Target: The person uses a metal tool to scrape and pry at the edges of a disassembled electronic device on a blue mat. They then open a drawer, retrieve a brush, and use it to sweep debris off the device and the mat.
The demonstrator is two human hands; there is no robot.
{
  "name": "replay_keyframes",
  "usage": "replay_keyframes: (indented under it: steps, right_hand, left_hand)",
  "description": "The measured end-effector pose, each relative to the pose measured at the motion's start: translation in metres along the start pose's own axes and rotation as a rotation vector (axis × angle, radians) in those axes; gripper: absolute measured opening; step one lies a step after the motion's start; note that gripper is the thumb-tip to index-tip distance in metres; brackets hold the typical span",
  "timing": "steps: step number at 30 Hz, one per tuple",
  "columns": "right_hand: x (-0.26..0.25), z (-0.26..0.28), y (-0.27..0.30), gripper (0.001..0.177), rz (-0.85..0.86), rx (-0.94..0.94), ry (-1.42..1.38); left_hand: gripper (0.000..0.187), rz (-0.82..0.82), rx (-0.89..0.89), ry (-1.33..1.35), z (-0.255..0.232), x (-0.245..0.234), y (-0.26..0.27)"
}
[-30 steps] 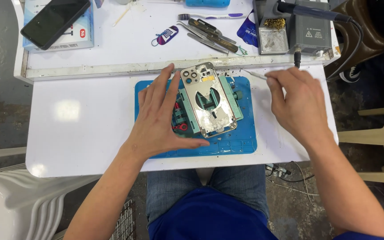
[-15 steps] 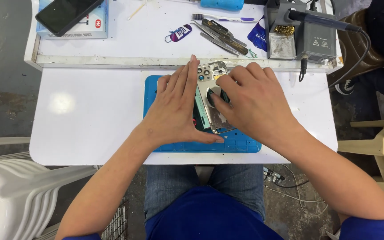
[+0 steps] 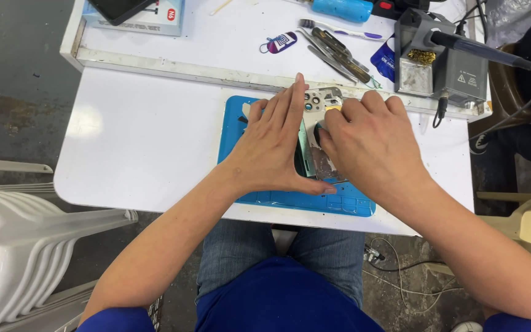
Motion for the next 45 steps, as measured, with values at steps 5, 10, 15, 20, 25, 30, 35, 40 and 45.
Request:
replay_keyframes:
  steps: [5, 10, 15, 20, 25, 30, 35, 40, 45]
  right_hand:
    - [0.001, 0.002, -0.003, 0.032, -0.018, -0.050, 0.042]
    - [0.003, 0.002, -0.003, 0.036, 0.017, -0.085, 0.038]
    - [0.002, 0.002, -0.003, 0.036, 0.030, -0.123, 0.060]
    - [0.001, 0.002, -0.003, 0.035, 0.092, -0.147, 0.054]
    - [0.002, 0.004, -0.002, 0.037, 0.133, -0.171, 0.084]
    - [0.000, 0.006, -0.004, 0.034, 0.176, -0.192, 0.125]
    - [-0.001, 0.007, -0.005, 0.029, 0.172, -0.202, 0.142]
    - [-0.026, -0.022, -0.017, 0.037, 0.116, -0.188, 0.243]
    - [-0.043, -0.066, -0.011, 0.038, 0.091, -0.076, 0.079]
  left_hand:
    - [0.162, 0.000, -0.016, -0.027, -0.002, -0.002, -0.001]
    - [0.159, -0.028, -0.013, -0.010, -0.001, -0.003, -0.001]
    - [0.158, -0.069, -0.010, -0.024, -0.002, -0.003, 0.000]
    - [0.158, -0.087, -0.009, -0.037, -0.001, 0.001, 0.001]
    - [0.158, -0.092, -0.028, -0.025, -0.001, 0.004, 0.003]
    - [0.157, -0.105, -0.034, -0.038, -0.002, 0.005, 0.003]
    - [0.158, -0.114, -0.036, -0.055, -0.002, 0.005, 0.003]
    - [0.159, -0.125, -0.035, -0.077, -0.001, 0.005, 0.005]
    - [0.165, -0.069, -0.009, -0.081, 0.001, 0.009, 0.005]
Point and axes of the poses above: each hand's wrist, its own y-axis away from the middle knuckle, its own x-axis out of the palm, z = x × y, the point moved 5 cm from there along -y, towards the middle knuckle, and after that the axes turned 9 degrees about -y, right-handed, at the moved point
